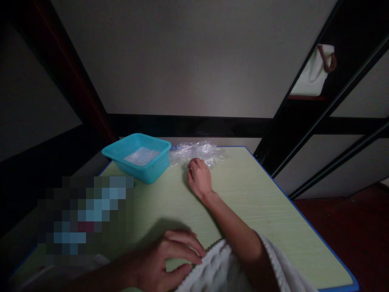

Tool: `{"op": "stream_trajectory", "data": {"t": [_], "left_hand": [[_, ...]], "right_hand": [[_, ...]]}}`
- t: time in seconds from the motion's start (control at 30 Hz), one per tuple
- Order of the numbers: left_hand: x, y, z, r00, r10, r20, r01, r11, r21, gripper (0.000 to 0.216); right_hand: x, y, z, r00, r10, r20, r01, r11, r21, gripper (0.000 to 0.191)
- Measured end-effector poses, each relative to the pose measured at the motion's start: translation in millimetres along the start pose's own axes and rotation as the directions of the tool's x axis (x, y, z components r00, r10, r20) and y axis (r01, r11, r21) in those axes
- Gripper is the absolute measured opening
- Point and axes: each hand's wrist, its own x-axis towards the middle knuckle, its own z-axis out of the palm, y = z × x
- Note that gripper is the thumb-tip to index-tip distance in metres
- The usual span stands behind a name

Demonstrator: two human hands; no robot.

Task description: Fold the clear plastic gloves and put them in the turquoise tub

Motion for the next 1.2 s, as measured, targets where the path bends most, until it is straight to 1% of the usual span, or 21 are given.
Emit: {"op": "stream_trajectory", "data": {"t": [0.1, 0.2, 0.27, 0.37, 0.43, 0.53, 0.63, 0.73, 0.93, 1.03, 1.13, 1.2], "left_hand": [[5.0, -4.6, -6.9, 0.979, -0.072, -0.19, 0.08, 0.996, 0.034, 0.022], [8.6, -14.2, -13.5, 0.924, -0.138, -0.356, 0.161, 0.986, 0.035, 0.022], [9.7, -20.2, -16.8, 0.892, -0.163, -0.422, 0.192, 0.981, 0.027, 0.021], [10.3, -25.3, -19.7, 0.864, -0.183, -0.469, 0.21, 0.978, 0.004, 0.02], [10.4, -25.9, -20.2, 0.855, -0.191, -0.482, 0.211, 0.977, -0.011, 0.019], [10.7, -25.0, -19.5, 0.855, -0.207, -0.476, 0.221, 0.975, -0.029, 0.019], [11.1, -24.1, -18.1, 0.856, -0.224, -0.467, 0.228, 0.972, -0.05, 0.018], [11.7, -24.4, -17.3, 0.845, -0.253, -0.47, 0.236, 0.967, -0.097, 0.017], [12.7, -27.3, -19.8, 0.794, -0.381, -0.474, 0.307, 0.924, -0.228, 0.015], [13.1, -28.0, -21.6, 0.782, -0.406, -0.473, 0.325, 0.913, -0.248, 0.014], [14.3, -28.1, -22.6, 0.771, -0.435, -0.465, 0.341, 0.899, -0.276, 0.014], [15.4, -27.9, -22.8, 0.763, -0.456, -0.458, 0.351, 0.887, -0.299, 0.013]], "right_hand": [[4.3, 23.6, -7.8, 0.998, 0.057, 0.002, -0.057, 0.993, -0.099, 0.024], [10.5, 41.5, -9.1, 0.995, 0.1, 0.019, -0.095, 0.98, -0.176, 0.026], [13.3, 48.0, -7.2, 0.992, 0.114, 0.047, -0.102, 0.972, -0.21, 0.028], [16.0, 51.8, -3.8, 0.988, 0.116, 0.102, -0.09, 0.968, -0.235, 0.031], [17.6, 52.4, -2.6, 0.985, 0.114, 0.13, -0.081, 0.968, -0.237, 0.032], [19.9, 52.9, -1.7, 0.982, 0.118, 0.146, -0.083, 0.97, -0.228, 0.035], [21.1, 52.7, -1.0, 0.982, 0.122, 0.143, -0.092, 0.975, -0.201, 0.038], [22.4, 50.3, -1.2, 0.986, 0.118, 0.115, -0.1, 0.984, -0.149, 0.043], [33.1, 41.6, -11.5, 0.996, 0.084, -0.003, -0.084, 0.996, 0.022, 0.05], [39.9, 38.8, -21.8, 0.997, 0.061, -0.05, -0.055, 0.991, 0.119, 0.052], [44.9, 37.3, -33.4, 0.994, 0.07, -0.082, -0.052, 0.978, 0.2, 0.054], [47.6, 36.6, -40.7, 0.991, 0.088, -0.102, -0.051, 0.947, 0.316, 0.056]]}}
